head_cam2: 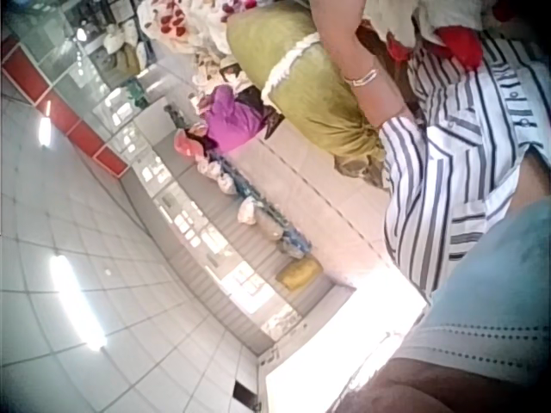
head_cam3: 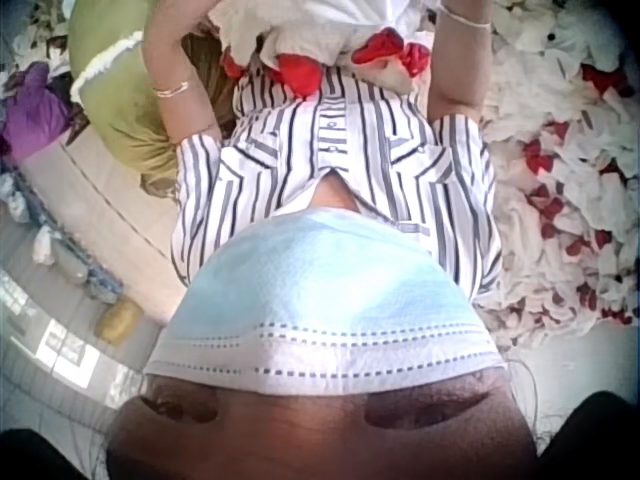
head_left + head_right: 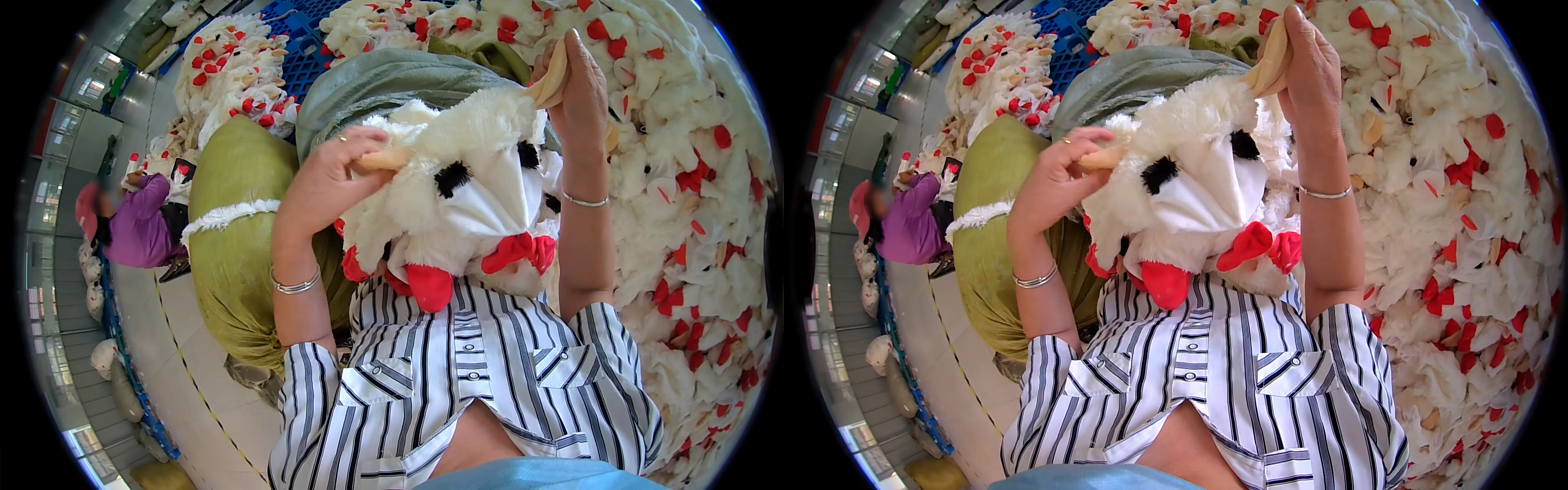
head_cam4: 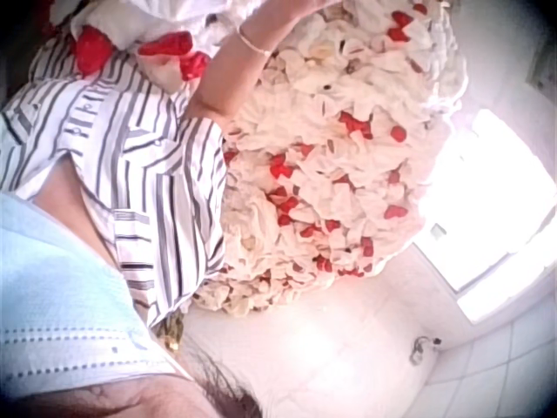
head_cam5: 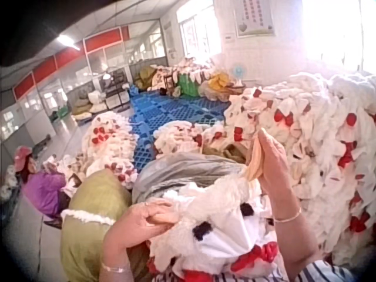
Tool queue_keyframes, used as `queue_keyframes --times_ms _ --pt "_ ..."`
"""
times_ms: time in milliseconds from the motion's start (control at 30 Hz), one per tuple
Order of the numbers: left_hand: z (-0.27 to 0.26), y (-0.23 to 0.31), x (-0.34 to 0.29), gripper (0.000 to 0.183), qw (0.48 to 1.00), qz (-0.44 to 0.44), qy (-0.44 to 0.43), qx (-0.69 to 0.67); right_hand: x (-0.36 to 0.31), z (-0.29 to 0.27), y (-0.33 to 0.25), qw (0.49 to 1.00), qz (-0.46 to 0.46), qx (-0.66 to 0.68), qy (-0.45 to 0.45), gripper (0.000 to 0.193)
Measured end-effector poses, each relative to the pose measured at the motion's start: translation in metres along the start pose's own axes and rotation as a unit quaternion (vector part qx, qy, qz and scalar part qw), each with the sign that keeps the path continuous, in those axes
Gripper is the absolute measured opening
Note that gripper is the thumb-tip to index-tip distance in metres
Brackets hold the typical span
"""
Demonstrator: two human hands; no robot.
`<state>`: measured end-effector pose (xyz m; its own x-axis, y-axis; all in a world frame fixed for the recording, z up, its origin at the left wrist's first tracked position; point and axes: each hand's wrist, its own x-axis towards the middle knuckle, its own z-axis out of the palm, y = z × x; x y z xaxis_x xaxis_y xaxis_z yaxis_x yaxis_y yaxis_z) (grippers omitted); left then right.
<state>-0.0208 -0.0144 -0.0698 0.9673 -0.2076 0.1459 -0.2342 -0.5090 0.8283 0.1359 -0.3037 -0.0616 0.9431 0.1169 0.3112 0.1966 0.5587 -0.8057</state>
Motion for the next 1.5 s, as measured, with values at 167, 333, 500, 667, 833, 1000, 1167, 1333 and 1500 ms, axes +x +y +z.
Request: queue_keyframes --times_ms 167,333,500,667,833,1000,1167,1333,1500 --pt "-0.023 0.009 -0.009 0.017 0.987 0.026 0.144 -0.066 0.000 0.011 -0.001 0.993 -0.050 0.001 0.105 0.028" --pt "-0.021 0.015 -0.019 0.014 0.960 0.090 0.193 -0.184 0.003 -0.004 0.007 0.998 -0.056 -0.031 0.029 0.026" --pt "-0.021 0.028 -0.030 0.020 0.967 0.109 0.184 -0.141 -0.012 0.012 0.010 0.992 -0.077 -0.100 0.013 0.027" --pt "-0.025 0.028 -0.036 0.022 0.969 0.141 0.160 -0.127 -0.025 0.019 0.013 0.995 -0.030 -0.085 -0.047 0.031" --pt "-0.031 0.015 -0.041 0.021 0.946 0.151 0.222 -0.181 -0.027 0.009 0.013 0.999 -0.021 -0.007 -0.039 0.034" --pt "-0.028 0.010 -0.042 0.017 0.945 0.139 0.208 -0.211 -0.031 0.014 0.016 0.998 -0.025 -0.026 -0.042 0.033" --pt "-0.038 -0.013 -0.042 0.007 0.936 0.222 0.169 -0.216 -0.032 0.012 0.017 0.998 -0.031 -0.026 -0.040 0.031" --pt "-0.012 0.005 -0.035 0.026 0.967 0.050 0.202 -0.150 -0.034 0.014 0.020 0.996 -0.038 -0.075 -0.043 0.029" --pt "-0.013 -0.027 -0.039 0.020 0.980 -0.065 0.172 0.080 -0.029 0.015 0.021 0.994 -0.059 -0.092 -0.022 0.025"
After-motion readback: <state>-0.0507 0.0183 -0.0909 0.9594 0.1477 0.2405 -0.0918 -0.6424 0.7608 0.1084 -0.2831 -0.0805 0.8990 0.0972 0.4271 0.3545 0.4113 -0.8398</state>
